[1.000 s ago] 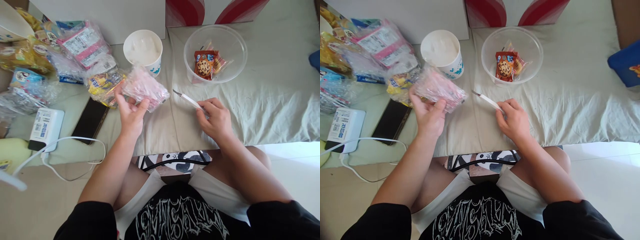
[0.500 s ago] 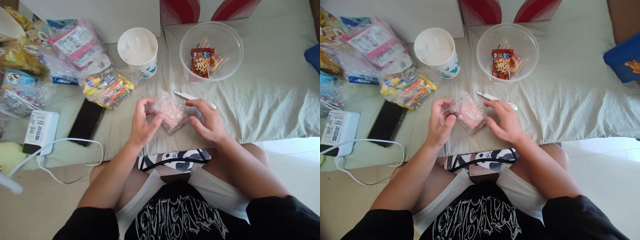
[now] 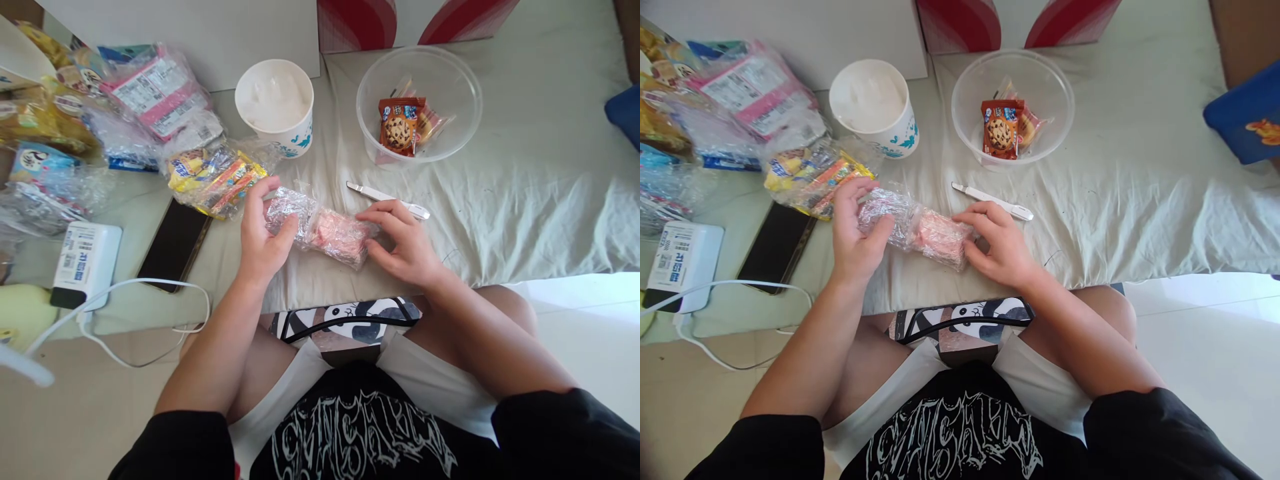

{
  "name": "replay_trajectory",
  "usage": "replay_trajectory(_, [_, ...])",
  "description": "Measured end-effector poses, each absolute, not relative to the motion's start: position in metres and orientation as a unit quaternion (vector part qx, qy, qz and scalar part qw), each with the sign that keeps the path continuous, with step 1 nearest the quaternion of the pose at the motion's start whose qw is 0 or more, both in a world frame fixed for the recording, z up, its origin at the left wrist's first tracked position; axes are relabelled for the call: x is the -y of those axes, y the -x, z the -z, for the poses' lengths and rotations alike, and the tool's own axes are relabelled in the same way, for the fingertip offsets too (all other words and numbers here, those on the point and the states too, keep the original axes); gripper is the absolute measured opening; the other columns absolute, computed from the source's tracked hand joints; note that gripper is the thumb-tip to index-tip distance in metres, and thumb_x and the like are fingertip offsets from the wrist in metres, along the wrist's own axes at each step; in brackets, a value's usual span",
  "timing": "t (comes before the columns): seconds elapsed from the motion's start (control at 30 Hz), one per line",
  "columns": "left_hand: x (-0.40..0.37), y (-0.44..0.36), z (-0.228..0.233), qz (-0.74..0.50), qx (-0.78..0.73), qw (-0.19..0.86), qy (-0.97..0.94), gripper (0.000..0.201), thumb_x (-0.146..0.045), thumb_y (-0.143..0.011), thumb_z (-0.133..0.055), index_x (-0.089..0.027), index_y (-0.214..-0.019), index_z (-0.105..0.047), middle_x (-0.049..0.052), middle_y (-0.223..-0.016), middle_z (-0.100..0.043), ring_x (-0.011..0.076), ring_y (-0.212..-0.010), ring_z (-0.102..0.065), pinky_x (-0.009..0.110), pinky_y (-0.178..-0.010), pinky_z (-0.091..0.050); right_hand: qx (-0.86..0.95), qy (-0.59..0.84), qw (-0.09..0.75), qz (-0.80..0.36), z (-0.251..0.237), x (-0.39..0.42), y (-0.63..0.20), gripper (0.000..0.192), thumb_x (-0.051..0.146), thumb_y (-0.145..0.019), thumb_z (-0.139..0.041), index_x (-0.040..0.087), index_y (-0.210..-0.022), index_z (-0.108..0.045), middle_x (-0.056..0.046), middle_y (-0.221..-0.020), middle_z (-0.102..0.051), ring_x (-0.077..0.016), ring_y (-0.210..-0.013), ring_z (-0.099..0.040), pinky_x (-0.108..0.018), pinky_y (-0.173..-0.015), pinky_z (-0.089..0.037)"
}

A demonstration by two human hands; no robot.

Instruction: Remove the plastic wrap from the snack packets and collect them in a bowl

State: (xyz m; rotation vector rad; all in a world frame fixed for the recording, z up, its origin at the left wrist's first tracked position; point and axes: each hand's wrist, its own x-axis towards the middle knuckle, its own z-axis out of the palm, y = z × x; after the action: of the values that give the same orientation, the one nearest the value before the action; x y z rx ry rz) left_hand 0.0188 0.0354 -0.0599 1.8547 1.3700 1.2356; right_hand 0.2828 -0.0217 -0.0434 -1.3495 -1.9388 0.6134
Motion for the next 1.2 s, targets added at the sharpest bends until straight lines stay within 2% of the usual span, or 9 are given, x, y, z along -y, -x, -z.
replay_trajectory(0.1, [-0.037, -0.017, 0.057, -0.433, -0.505, 0.236, -0.709, 0.025, -0.027, -0.079, -0.073, -0.028, -0.105, -0.073, 0.006, -0.127, -0.068, 0.0295, -0.123, -0.065, 0.052, -0.113, -0.053, 0.746, 0.496, 0.364, -0.255, 0.041, 0.022, -0.281, 0.009, 0.017, -0.086, -0.056, 0.024, -0.081, -0.061, -0.007, -0.106, -0.076, -0.0252, -0.107, -0.072, -0.044, -0.098, -0.056])
replay_trajectory(0.23, [-0.039, -0.015, 0.055, -0.428, -0.507, 0.224, -0.713, 0.005, -0.023, -0.079, -0.07, -0.026, -0.081, -0.073, 0.005, -0.115, -0.07, 0.0264, -0.109, -0.068, 0.051, -0.107, -0.056, 0.712, 0.536, 0.375, -0.254, 0.042, 0.022, -0.283, 0.016, 0.016, -0.083, -0.054, 0.025, -0.091, -0.064, -0.003, -0.086, -0.073, -0.023, -0.09, -0.072, -0.042, -0.089, -0.057])
replay_trajectory(0.47, [-0.045, -0.01, 0.059, -0.539, -0.486, 0.254, -0.639, 0.006, -0.02, -0.079, -0.069, -0.026, -0.076, -0.07, 0.002, -0.092, -0.071, 0.0229, -0.098, -0.069, 0.046, -0.098, -0.058, 0.677, 0.565, 0.424, -0.206, 0.039, 0.016, -0.298, 0.019, 0.011, -0.079, -0.048, 0.024, -0.071, -0.06, -0.004, -0.079, -0.066, -0.0204, -0.079, -0.066, -0.038, -0.077, -0.053])
replay_trajectory(0.63, [-0.047, -0.006, 0.062, -0.611, -0.452, 0.303, -0.575, 0.011, -0.016, -0.075, -0.067, -0.026, -0.071, -0.07, -0.001, -0.076, -0.07, 0.0193, -0.083, -0.073, 0.041, -0.086, -0.059, 0.588, 0.619, 0.493, -0.171, 0.045, 0.0, -0.321, 0.015, 0.012, -0.081, -0.047, 0.023, -0.074, -0.055, -0.004, -0.081, -0.064, -0.0195, -0.081, -0.066, -0.038, -0.082, -0.054])
replay_trajectory(0.8, [-0.039, 0.003, 0.058, -0.543, -0.415, 0.363, -0.633, 0.005, -0.028, -0.08, -0.064, -0.028, -0.076, -0.068, -0.001, -0.071, -0.071, 0.0195, -0.07, -0.07, 0.039, -0.072, -0.058, 0.532, 0.623, 0.561, -0.119, 0.042, -0.001, -0.335, 0.017, 0.015, -0.087, -0.044, 0.023, -0.083, -0.059, -0.008, -0.091, -0.068, -0.0236, -0.095, -0.07, -0.043, -0.086, -0.055])
replay_trajectory(0.9, [-0.035, 0.005, 0.055, -0.417, -0.422, 0.328, -0.735, 0.038, -0.043, -0.075, -0.073, -0.028, -0.109, -0.068, 0.0, -0.086, -0.077, 0.0215, -0.074, -0.071, 0.04, -0.076, -0.057, 0.625, 0.6, 0.487, -0.11, 0.033, 0.012, -0.331, 0.025, 0.03, -0.099, -0.044, 0.024, -0.112, -0.064, -0.012, -0.113, -0.07, -0.0295, -0.115, -0.069, -0.05, -0.095, -0.055])
replay_trajectory(0.97, [-0.033, 0.004, 0.054, -0.323, -0.445, 0.248, -0.798, 0.048, -0.043, -0.07, -0.078, -0.027, -0.114, -0.069, 0.001, -0.088, -0.079, 0.0236, -0.078, -0.072, 0.042, -0.082, -0.055, 0.706, 0.576, 0.396, -0.113, 0.029, 0.019, -0.327, 0.031, 0.036, -0.097, -0.056, 0.025, -0.125, -0.065, -0.012, -0.112, -0.072, -0.0326, -0.119, -0.068, -0.054, -0.102, -0.053])
replay_trajectory(1.07, [-0.031, 0.0, 0.05, -0.273, -0.436, 0.167, -0.841, 0.01, -0.034, -0.081, -0.07, -0.027, -0.088, -0.073, 0.002, -0.076, -0.076, 0.0232, -0.075, -0.071, 0.041, -0.078, -0.052, 0.757, 0.572, 0.307, -0.081, 0.027, 0.024, -0.322, 0.019, 0.031, -0.093, -0.064, 0.026, -0.109, -0.074, -0.007, -0.088, -0.073, -0.0306, -0.101, -0.071, -0.053, -0.098, -0.053])
replay_trajectory(1.2, [-0.019, -0.005, 0.031, -0.293, -0.403, 0.172, -0.85, 0.014, -0.028, -0.087, -0.064, -0.026, -0.073, -0.07, -0.001, -0.065, -0.073, 0.017, -0.059, -0.066, 0.035, -0.067, -0.051, 0.75, 0.565, 0.342, -0.025, 0.015, 0.028, -0.325, 0.012, 0.026, -0.091, -0.064, 0.027, -0.085, -0.074, -0.007, -0.092, -0.076, -0.0275, -0.094, -0.073, -0.048, -0.087, -0.057])
